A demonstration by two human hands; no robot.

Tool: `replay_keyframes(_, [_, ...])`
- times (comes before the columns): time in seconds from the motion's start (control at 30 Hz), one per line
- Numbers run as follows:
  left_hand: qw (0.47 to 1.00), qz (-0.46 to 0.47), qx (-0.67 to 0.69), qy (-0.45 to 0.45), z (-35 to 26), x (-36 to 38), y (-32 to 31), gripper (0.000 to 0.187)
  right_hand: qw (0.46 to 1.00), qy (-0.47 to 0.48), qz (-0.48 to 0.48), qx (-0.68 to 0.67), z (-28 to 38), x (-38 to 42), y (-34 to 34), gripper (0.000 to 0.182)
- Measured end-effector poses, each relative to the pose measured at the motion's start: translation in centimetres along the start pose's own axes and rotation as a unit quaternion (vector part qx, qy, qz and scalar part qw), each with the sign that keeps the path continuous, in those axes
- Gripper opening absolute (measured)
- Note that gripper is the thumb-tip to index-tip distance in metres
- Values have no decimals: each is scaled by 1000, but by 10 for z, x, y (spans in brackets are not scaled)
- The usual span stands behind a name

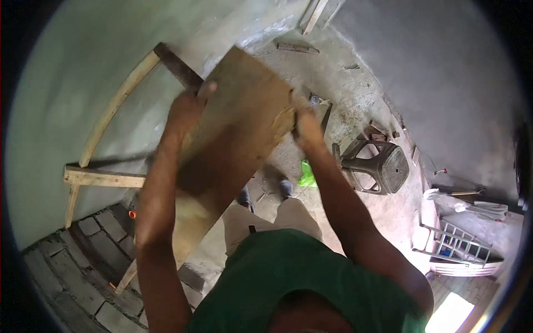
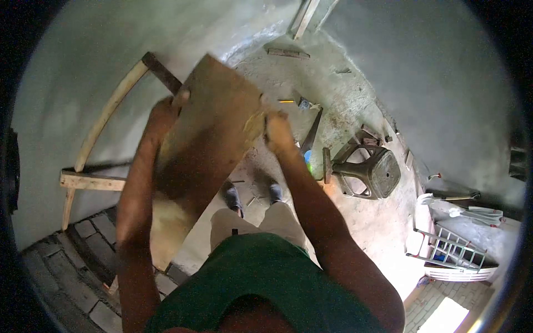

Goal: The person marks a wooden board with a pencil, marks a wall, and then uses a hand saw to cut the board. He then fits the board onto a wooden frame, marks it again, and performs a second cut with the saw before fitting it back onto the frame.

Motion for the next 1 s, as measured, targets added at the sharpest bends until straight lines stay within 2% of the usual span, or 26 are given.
replay_keyframes(0.03, [999, -24, 27, -16, -24, 3, 17, 77, 1000, 6, -6, -1, 45, -11, 5, 52])
replay_keyframes(0.07, [997, -47, 52, -34, -43, 3, 33, 79, 1000, 13, -13, -3, 122, -21, -3, 55])
replay_keyframes(0.13, [979, -42, 136, -147, -84, -5, 51, 87, 998, 26, -11, -50, 265, -38, -25, 59])
replay_keyframes(0.17, [979, 27, 167, -110, -120, 5, 62, 87, 996, 45, -5, -78, 335, -41, -25, 61])
replay_keyframes(0.2, [973, 97, 199, -69, -160, 18, 77, 88, 995, 65, 4, -81, 371, -46, -21, 52])
replay_keyframes(0.23, [974, 96, 194, -69, -194, 36, 89, 88, 994, 67, 4, -87, 401, -46, -16, 52])
replay_keyframes(0.3, [975, 52, 189, -109, -258, 71, 100, 91, 980, 176, 20, -95, 469, -41, 2, 48])
replay_keyframes(0.33, [976, 59, 179, -111, -282, 74, 88, 91, 971, 228, 11, -74, 497, -30, 11, 44])
replay_keyframes(0.4, [945, 5, 309, -106, -320, 70, 75, 93, 957, 283, 27, -54, 537, -31, 43, 37])
replay_keyframes(0.43, [947, 11, 303, -109, -333, 59, 65, 93, 957, 284, 18, -56, 550, -29, 68, 37])
replay_keyframes(0.47, [925, 38, 337, -173, -352, 47, 58, 92, 940, 310, 136, -45, 567, -19, 78, 35])
replay_keyframes(0.5, [896, 64, 370, -236, -373, 46, 49, 91, 908, 333, 252, -32, 577, -2, 76, 32])
replay_keyframes(0.53, [898, 70, 365, -238, -383, 42, 35, 91, 910, 334, 244, -34, 578, 3, 89, 32])
replay_keyframes(0.6, [893, 20, 384, -235, -393, 33, 16, 90, 924, 372, 80, 33, 583, 8, 120, 35])
replay_keyframes(0.63, [893, 27, 381, -237, -395, 31, 1, 90, 905, 416, -13, 85, 576, 14, 128, 42])
replay_keyframes(0.67, [882, 46, 396, -251, -395, 29, -15, 91, 886, 398, -181, 151, 564, 34, 127, 46])
replay_keyframes(0.73, [870, 69, 411, -263, -380, 15, -45, 93, 886, 320, -184, 282, 538, 41, 140, 46])
replay_keyframes(0.8, [863, 74, 411, -284, -348, -18, -69, 89, 909, 253, -149, 297, 485, 17, 150, 47])
replay_keyframes(0.83, [873, 108, 382, -282, -324, -37, -82, 88, 923, 164, -89, 336, 464, 18, 145, 53])
replay_keyframes(0.87, [873, 115, 382, -282, -311, -42, -94, 88, 893, 294, -84, 330, 450, 12, 139, 42])
replay_keyframes(0.9, [869, 105, 420, -240, -292, -45, -102, 92, 847, 418, -77, 319, 427, 10, 130, 31])
replay_keyframes(0.93, [863, 94, 456, -196, -271, -49, -110, 96, 876, 359, -45, 319, 402, 5, 122, 29])
replay_keyframes(0.97, [862, 102, 456, -195, -252, -55, -117, 96, 900, 299, -13, 316, 378, 4, 111, 27])
replay_keyframes(1.0, [873, 114, 446, -158, -227, -67, -125, 98, 909, 270, -15, 317, 357, 4, 103, 25])
Point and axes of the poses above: each hand's wrist, its own x-axis away from the middle knuckle, its own y-axis out of the back of the hand, z = x × y, the point moved 8 cm from there along -x, towards the middle knuckle, and after that the axes turned 4 degrees about y, right-handed, at the moved point
